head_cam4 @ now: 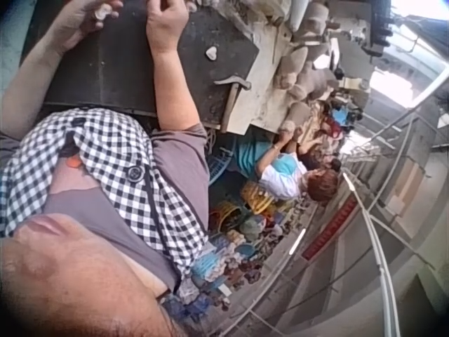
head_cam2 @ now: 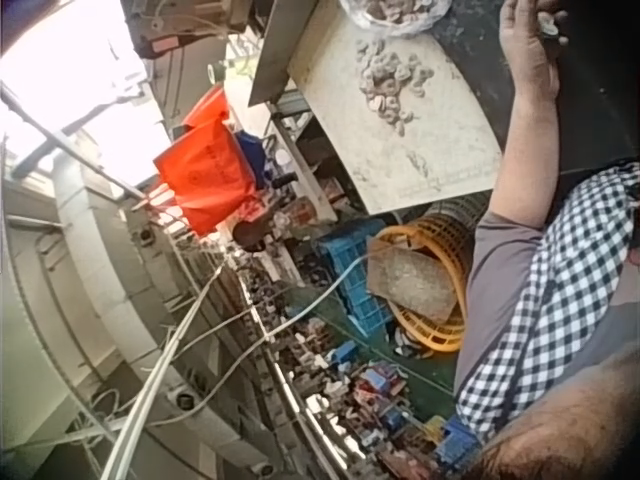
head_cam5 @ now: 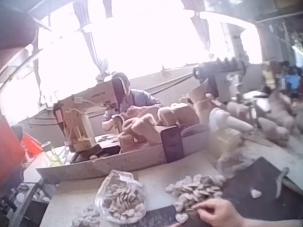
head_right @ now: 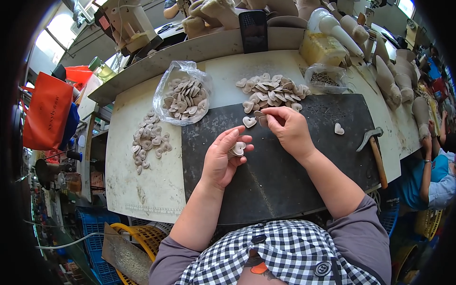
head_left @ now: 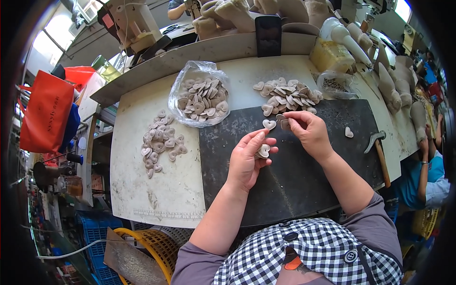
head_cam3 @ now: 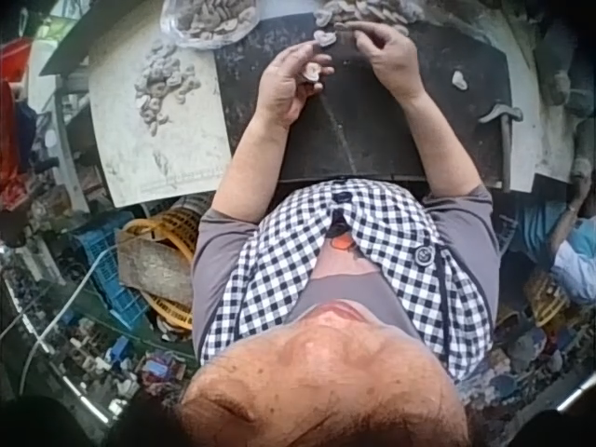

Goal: Sorting and preparing small heart-shaped decorative components for shoes.

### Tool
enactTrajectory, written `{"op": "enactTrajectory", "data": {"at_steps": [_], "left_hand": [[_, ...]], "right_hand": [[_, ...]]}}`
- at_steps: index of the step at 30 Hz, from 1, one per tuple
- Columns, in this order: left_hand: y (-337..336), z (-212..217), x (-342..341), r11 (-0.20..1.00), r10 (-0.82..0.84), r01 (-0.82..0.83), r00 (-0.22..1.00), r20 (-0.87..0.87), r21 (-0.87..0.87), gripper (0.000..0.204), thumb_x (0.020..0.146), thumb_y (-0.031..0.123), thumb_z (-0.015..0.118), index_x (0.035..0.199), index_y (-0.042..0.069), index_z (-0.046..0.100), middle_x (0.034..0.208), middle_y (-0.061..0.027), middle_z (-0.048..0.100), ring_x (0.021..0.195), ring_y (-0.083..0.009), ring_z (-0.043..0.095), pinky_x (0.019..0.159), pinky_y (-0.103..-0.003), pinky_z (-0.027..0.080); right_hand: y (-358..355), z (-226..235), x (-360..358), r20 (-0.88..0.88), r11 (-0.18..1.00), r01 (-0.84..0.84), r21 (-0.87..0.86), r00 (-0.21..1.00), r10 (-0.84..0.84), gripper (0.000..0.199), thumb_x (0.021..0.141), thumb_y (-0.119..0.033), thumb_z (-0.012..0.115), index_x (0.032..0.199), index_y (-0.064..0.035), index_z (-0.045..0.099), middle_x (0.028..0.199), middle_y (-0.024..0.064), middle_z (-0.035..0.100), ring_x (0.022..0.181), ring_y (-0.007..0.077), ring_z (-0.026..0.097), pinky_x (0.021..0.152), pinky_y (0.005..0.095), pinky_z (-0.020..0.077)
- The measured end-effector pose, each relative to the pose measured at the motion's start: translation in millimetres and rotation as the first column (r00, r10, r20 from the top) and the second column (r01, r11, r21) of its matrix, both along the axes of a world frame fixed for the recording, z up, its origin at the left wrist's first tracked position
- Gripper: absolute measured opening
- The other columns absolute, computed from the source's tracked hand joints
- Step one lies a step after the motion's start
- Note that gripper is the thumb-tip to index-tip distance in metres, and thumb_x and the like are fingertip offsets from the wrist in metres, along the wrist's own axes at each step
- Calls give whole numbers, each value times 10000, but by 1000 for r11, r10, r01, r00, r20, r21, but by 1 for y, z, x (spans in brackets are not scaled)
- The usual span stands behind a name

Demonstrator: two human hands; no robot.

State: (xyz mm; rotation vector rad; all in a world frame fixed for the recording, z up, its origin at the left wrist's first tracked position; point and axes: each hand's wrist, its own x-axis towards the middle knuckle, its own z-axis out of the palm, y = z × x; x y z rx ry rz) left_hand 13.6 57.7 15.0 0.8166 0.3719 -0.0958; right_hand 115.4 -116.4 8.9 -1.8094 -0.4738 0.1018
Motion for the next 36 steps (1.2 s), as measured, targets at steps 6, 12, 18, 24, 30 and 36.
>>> {"op": "enactTrajectory", "data": {"at_steps": [6,12,18,24,30,36], "left_hand": [[-14,-14,-1,967,82,-123,980,183,225,362,856,168,768,1174,60,633,863,2,665,679,-61,584,553,-195,460],[0,-3,2,931,350,-359,929,120,61,200,908,170,709,1003,104,547,913,-60,672,732,-134,655,492,-210,430],[8,-3,0,958,288,-287,951,110,-29,136,923,167,660,1020,124,575,913,-74,684,749,-191,679,502,-242,475],[13,-3,0,960,266,-252,957,113,-124,168,906,129,651,1062,122,589,919,-68,688,820,-219,695,553,-266,507],[15,-10,2,976,207,-192,965,161,-106,144,911,121,657,1035,132,585,955,-61,687,861,-199,684,584,-248,483],[-6,-4,-1,889,-67,-35,977,204,456,366,758,153,852,1068,81,672,820,44,584,685,-35,504,559,-183,425]], "right_hand": [[15,15,-40,-301,934,-126,335,925,233,192,960,-79,614,1126,11,655,1030,73,696,897,126,668,813,257,551],[14,24,4,93,993,-20,117,996,9,123,933,-69,630,1033,-10,674,958,80,691,866,178,676,759,304,550],[30,10,24,666,808,122,-576,644,378,299,848,-172,690,1141,-115,683,1219,7,635,1256,222,487,1086,422,336],[15,1,0,625,803,63,-593,665,409,280,812,-207,715,1072,-109,681,1161,15,630,1230,219,490,1079,442,301],[-1,2,-21,382,908,-131,-397,876,293,263,755,-35,758,998,-61,663,968,43,666,979,224,629,838,359,510],[0,6,-40,-248,954,-122,275,949,193,207,840,-34,750,1021,-31,652,929,32,656,858,103,659,783,235,553]]}}
